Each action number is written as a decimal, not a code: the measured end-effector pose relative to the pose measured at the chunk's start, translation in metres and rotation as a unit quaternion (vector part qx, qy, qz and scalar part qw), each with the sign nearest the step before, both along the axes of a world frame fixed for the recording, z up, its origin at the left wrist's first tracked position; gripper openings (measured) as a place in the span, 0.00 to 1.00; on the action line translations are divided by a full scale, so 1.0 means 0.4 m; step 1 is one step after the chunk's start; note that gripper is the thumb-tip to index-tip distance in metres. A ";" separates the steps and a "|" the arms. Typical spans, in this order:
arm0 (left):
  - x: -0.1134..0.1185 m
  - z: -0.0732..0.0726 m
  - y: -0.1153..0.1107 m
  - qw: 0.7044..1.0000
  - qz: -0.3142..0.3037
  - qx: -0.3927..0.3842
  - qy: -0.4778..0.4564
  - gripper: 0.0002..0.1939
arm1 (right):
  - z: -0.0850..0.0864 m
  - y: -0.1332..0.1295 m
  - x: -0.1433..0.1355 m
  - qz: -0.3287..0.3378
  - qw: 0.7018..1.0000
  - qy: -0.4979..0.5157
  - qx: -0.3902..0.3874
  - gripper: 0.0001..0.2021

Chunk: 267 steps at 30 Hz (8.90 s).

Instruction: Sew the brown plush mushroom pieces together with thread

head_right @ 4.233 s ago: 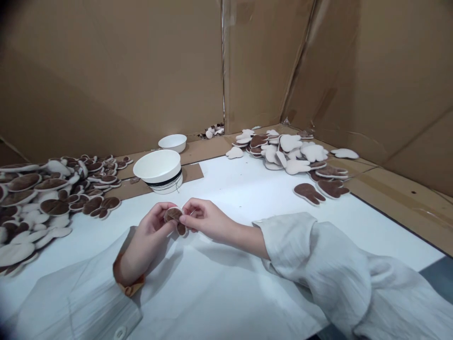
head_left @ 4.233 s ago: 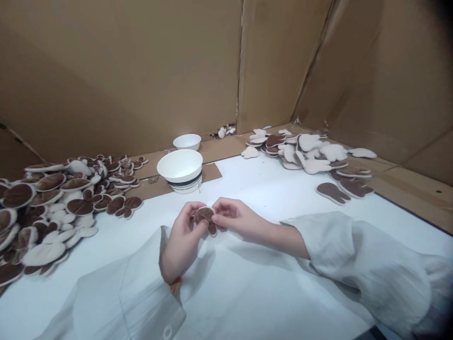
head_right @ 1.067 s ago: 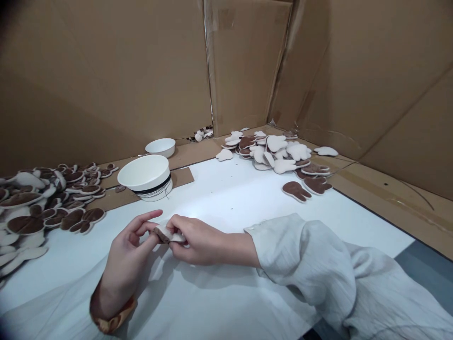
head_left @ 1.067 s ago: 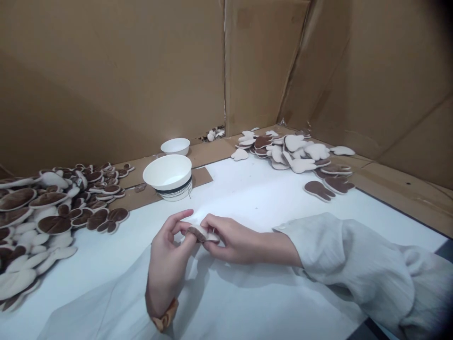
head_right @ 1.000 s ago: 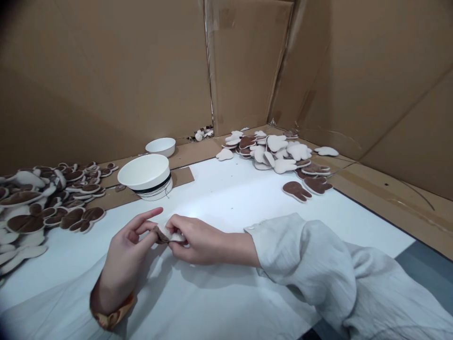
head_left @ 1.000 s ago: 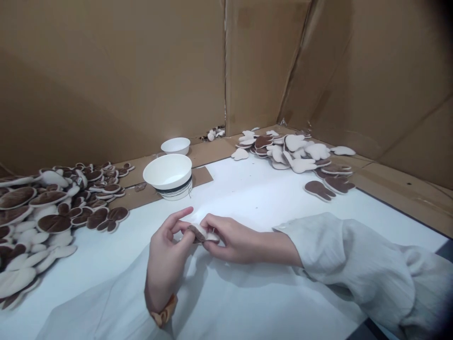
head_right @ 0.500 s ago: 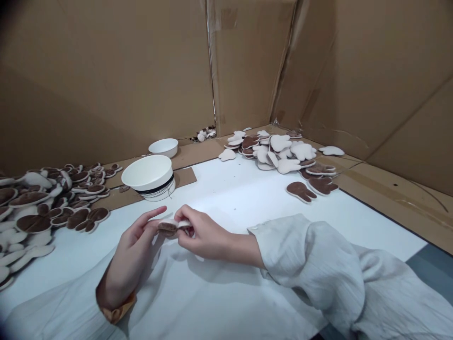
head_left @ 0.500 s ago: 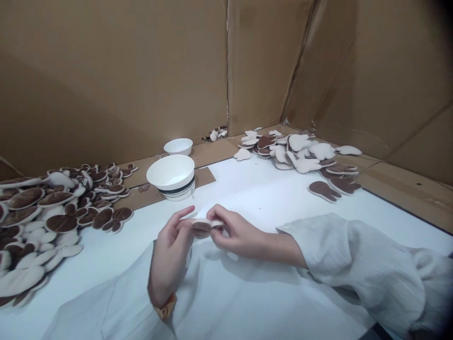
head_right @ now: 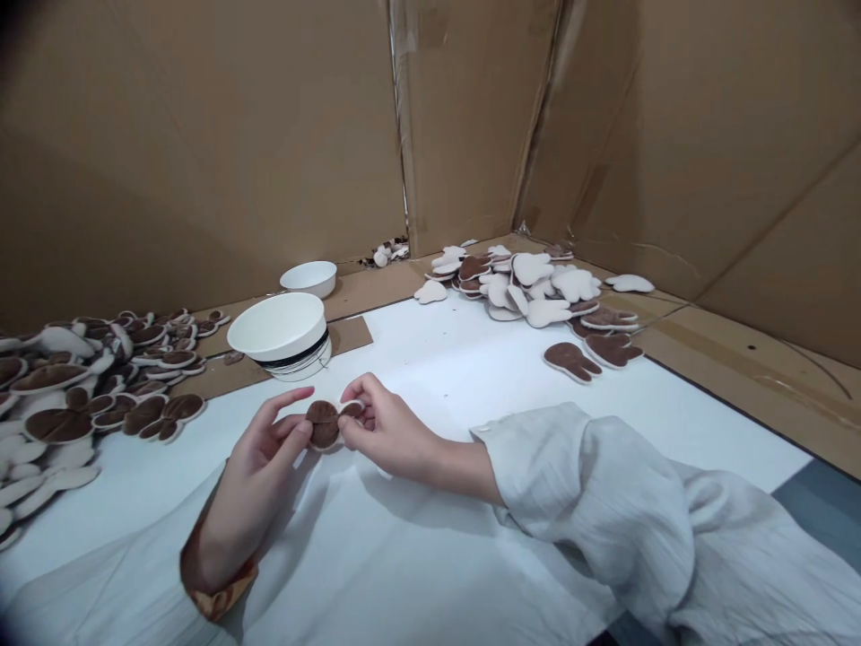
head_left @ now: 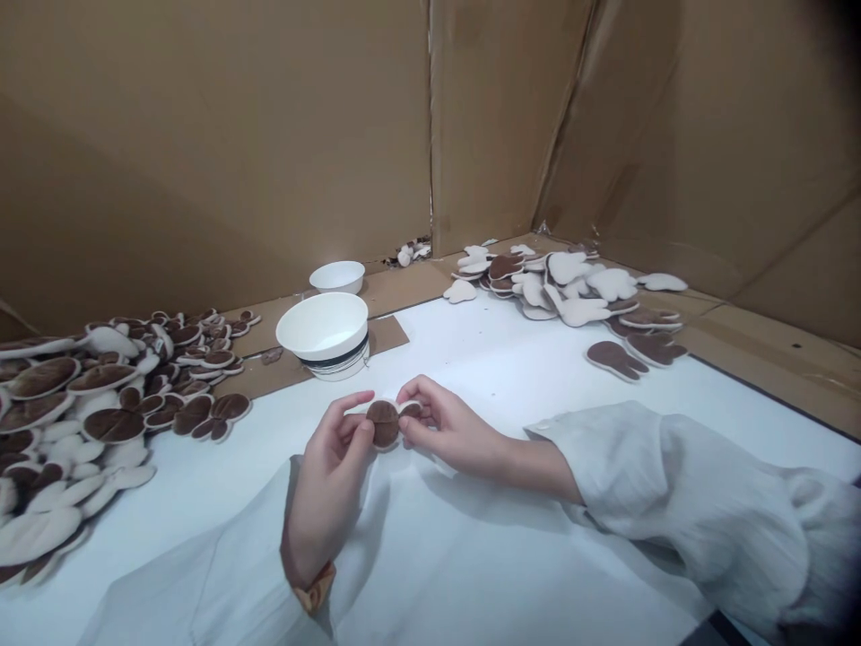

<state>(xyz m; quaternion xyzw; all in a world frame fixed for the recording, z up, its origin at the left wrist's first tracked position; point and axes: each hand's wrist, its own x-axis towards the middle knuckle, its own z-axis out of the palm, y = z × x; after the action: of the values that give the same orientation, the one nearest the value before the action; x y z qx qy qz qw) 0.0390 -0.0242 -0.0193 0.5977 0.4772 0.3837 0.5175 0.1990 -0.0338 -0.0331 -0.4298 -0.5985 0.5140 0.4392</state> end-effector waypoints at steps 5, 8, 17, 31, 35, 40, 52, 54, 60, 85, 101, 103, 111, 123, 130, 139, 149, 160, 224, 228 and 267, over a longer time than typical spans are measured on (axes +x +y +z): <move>0.002 0.001 -0.001 0.999 0.003 0.031 -0.028 0.13 | 0.002 0.000 -0.001 -0.018 0.999 0.027 0.023 0.07; 0.001 0.001 0.001 0.998 0.019 0.057 -0.034 0.09 | 0.005 -0.003 0.001 -0.016 0.999 0.012 0.049 0.05; -0.005 -0.004 0.005 0.998 0.008 0.056 -0.004 0.10 | 0.010 -0.007 0.002 0.003 0.993 -0.036 0.112 0.10; -0.004 0.012 -0.006 0.997 -0.051 0.034 -0.040 0.14 | 0.018 0.002 0.003 -0.021 0.996 0.016 0.090 0.10; -0.003 0.008 -0.005 0.997 -0.043 0.040 -0.051 0.15 | 0.020 0.004 0.007 -0.024 0.993 0.011 0.114 0.10; 0.002 0.004 -0.005 0.997 -0.015 0.041 -0.057 0.15 | 0.017 0.005 0.009 0.014 0.995 0.037 0.091 0.14; 0.002 0.000 -0.014 0.997 0.019 0.016 -0.068 0.12 | 0.024 0.005 0.005 -0.018 0.996 0.077 0.035 0.10; 0.002 0.001 -0.015 0.997 0.021 0.016 -0.071 0.11 | 0.026 0.005 0.005 -0.028 0.997 0.062 0.048 0.08; 0.004 0.010 -0.009 0.996 0.031 0.008 -0.087 0.07 | 0.029 0.005 0.009 -0.038 0.996 0.044 0.067 0.06; -0.005 -0.010 -0.003 0.990 -0.003 0.122 -0.066 0.13 | 0.026 0.008 0.022 -0.012 0.993 0.010 0.121 0.13; 0.002 0.008 -0.004 0.995 0.038 0.029 -0.083 0.11 | 0.035 0.013 0.037 -0.021 0.990 -0.043 0.135 0.05; 0.003 0.011 -0.003 0.996 0.039 0.017 -0.076 0.10 | 0.040 0.011 0.039 -0.021 0.989 -0.065 0.132 0.04; 0.001 0.007 -0.002 0.997 0.005 0.045 -0.068 0.07 | 0.032 0.006 0.036 -0.005 0.987 -0.075 0.139 0.02; 0.005 -0.009 -0.004 0.985 -0.063 0.161 -0.013 0.19 | 0.018 0.004 0.026 0.014 0.999 0.021 0.037 0.14; 0.001 -0.009 -0.003 0.980 -0.079 0.172 0.066 0.23 | 0.022 -0.002 0.024 0.013 0.999 0.034 0.021 0.14; -0.001 -0.006 -0.013 0.932 -0.054 0.278 0.226 0.23 | 0.027 -0.010 0.024 0.021 0.996 0.081 -0.022 0.13; 0.002 -0.006 -0.015 0.908 -0.035 0.338 0.246 0.19 | 0.032 -0.010 0.025 0.029 0.997 0.071 -0.024 0.11; 0.001 -0.004 -0.007 0.984 -0.050 0.165 0.039 0.20 | 0.038 -0.008 0.019 0.015 0.996 0.064 -0.066 0.08; 0.021 -0.005 0.000 0.998 0.001 0.005 -0.063 0.18 | 0.011 -0.011 0.020 0.049 0.997 -0.054 -0.001 0.06; 0.018 -0.006 0.002 0.998 0.024 0.010 -0.064 0.14 | 0.019 -0.016 0.018 0.054 0.995 -0.079 0.009 0.05; 0.006 0.009 -0.007 0.994 0.022 0.065 -0.081 0.11 | 0.031 -0.014 0.027 -0.008 0.996 0.013 0.089 0.07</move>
<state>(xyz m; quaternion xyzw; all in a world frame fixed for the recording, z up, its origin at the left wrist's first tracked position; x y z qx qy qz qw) 0.0413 -0.0270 -0.0156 0.5865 0.4210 0.4718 0.5061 0.2100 -0.0394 -0.0208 -0.3871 -0.6323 0.4609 0.4878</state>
